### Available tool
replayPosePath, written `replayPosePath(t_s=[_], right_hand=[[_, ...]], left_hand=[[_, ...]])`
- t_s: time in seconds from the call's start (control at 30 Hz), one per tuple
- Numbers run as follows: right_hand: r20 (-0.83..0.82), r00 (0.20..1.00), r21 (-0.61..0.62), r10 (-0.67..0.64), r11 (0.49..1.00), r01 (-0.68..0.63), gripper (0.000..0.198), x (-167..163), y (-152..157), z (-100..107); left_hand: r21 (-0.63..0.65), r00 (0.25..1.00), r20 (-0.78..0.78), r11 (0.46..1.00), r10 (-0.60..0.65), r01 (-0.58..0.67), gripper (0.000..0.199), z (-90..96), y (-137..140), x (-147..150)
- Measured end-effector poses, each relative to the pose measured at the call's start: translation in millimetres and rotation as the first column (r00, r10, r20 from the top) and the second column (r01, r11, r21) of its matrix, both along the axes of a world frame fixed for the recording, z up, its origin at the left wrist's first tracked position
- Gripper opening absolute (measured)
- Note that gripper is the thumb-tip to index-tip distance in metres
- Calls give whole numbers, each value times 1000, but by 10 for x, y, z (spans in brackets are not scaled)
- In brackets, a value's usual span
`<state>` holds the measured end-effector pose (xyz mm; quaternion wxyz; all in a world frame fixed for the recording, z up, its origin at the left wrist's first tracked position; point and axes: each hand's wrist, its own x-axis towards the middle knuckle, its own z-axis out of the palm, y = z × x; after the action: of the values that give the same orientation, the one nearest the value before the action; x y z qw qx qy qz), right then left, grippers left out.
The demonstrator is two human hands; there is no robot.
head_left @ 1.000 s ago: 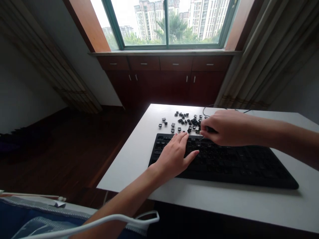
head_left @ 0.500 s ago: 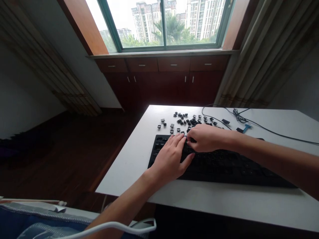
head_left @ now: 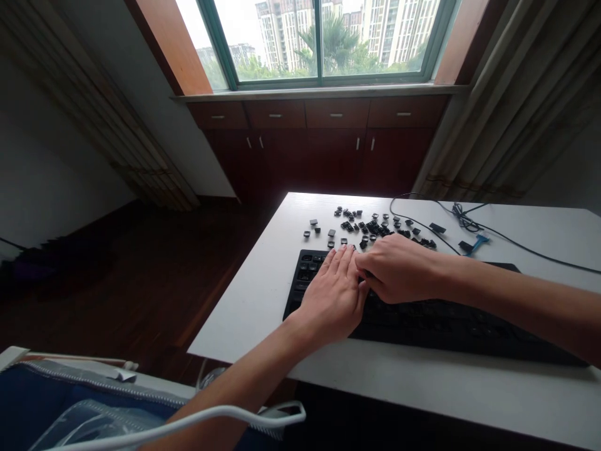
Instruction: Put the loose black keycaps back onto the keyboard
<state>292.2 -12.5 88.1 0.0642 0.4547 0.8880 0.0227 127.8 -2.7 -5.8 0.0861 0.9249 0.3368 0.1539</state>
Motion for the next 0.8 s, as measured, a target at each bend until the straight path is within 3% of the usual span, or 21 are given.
replayPosePath(t_s=[0.23,0.33,0.43,0.53,0.6,0.73,0.8], right_hand=[[52,996,77,-77,994,73,32,151,65,393],[-50,983,51,-177,982,180,34,435,-25,398],[-71,934,-43,-351,936,348,36,848,-221,316],[-148,819,-156,-554,831,534,44,1316,-505,164],[-135,704,-204,-697,715,669,57,1624,-721,12],[-242,487,-100,-840,520,848,60,2164,-1095,-376],[-255,471,-44,-844,497,867,55,2353,-1207,-551]], left_hand=[[-46,993,106,998,58,-53,58,68,-19,-29],[-82,985,168,997,28,-15,52,131,3,-120],[-125,985,170,991,-14,35,41,197,50,-216],[-117,982,181,990,-59,81,35,262,113,-262],[-102,978,190,990,-81,102,34,317,168,-252],[-48,979,164,991,-119,128,33,451,342,-148],[5,983,128,992,-128,129,33,517,440,-79]])
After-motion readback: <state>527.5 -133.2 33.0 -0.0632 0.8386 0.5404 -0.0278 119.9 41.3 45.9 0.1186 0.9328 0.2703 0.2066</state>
